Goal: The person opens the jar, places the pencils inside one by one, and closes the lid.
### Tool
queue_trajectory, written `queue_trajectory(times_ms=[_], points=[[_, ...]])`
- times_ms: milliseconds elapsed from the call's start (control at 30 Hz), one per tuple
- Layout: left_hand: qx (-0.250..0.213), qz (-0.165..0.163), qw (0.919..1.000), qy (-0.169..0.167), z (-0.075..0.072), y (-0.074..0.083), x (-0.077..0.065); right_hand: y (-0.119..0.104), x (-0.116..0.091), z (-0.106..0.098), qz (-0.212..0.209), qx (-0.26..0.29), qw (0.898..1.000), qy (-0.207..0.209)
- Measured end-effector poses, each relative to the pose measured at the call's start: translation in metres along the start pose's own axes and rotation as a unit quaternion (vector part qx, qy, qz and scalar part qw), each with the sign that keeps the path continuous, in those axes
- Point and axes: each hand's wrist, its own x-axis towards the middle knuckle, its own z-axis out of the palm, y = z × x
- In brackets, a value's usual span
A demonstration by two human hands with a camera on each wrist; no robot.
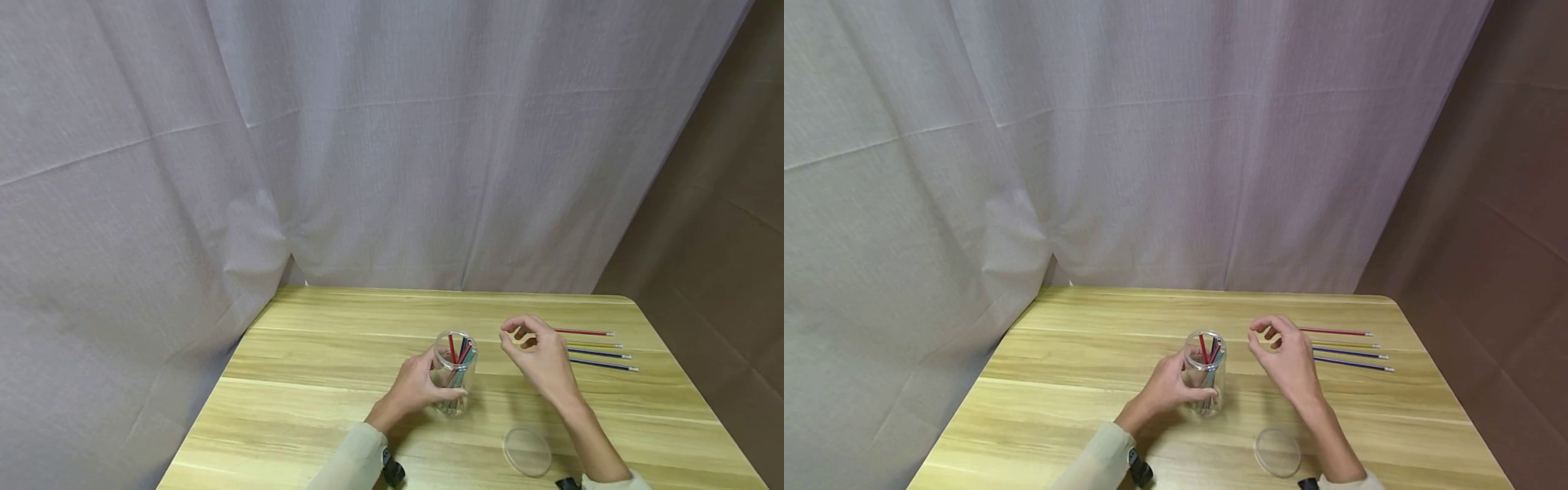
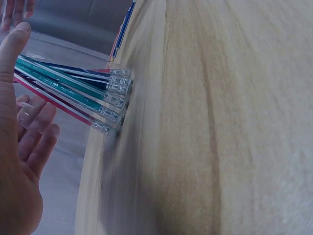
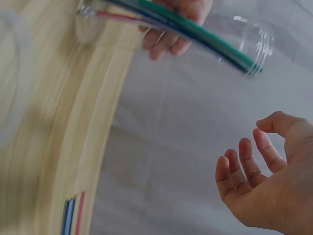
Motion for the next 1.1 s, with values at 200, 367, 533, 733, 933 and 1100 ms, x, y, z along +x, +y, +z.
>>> queue_trajectory(times_ms=[200,367,533,733,933,1100], points=[[0.012,-0.010,0.9999,0.002,0.000,0.001,0.000,0.030,0.002,-0.005,0.002,0.000,1.000,0.030],[0.015,-0.011,0.9998,0.004,0.000,0.000,0.000,0.060,0.002,-0.008,-0.004,0.009,0.999,0.040],[0.011,-0.011,0.9999,0.003,0.000,-0.001,0.000,0.087,0.000,-0.014,0.000,0.013,0.999,0.040],[0.008,-0.007,0.9999,-0.001,0.001,0.000,0.000,0.121,-0.001,-0.027,0.023,-0.002,0.999,0.038],[0.016,-0.009,0.9998,0.002,0.000,0.001,0.000,0.153,0.000,-0.037,0.032,-0.024,0.999,0.012],[0.011,-0.010,0.9999,0.000,-0.001,0.002,0.000,0.170,-0.005,-0.038,0.048,-0.051,0.997,-0.038]])
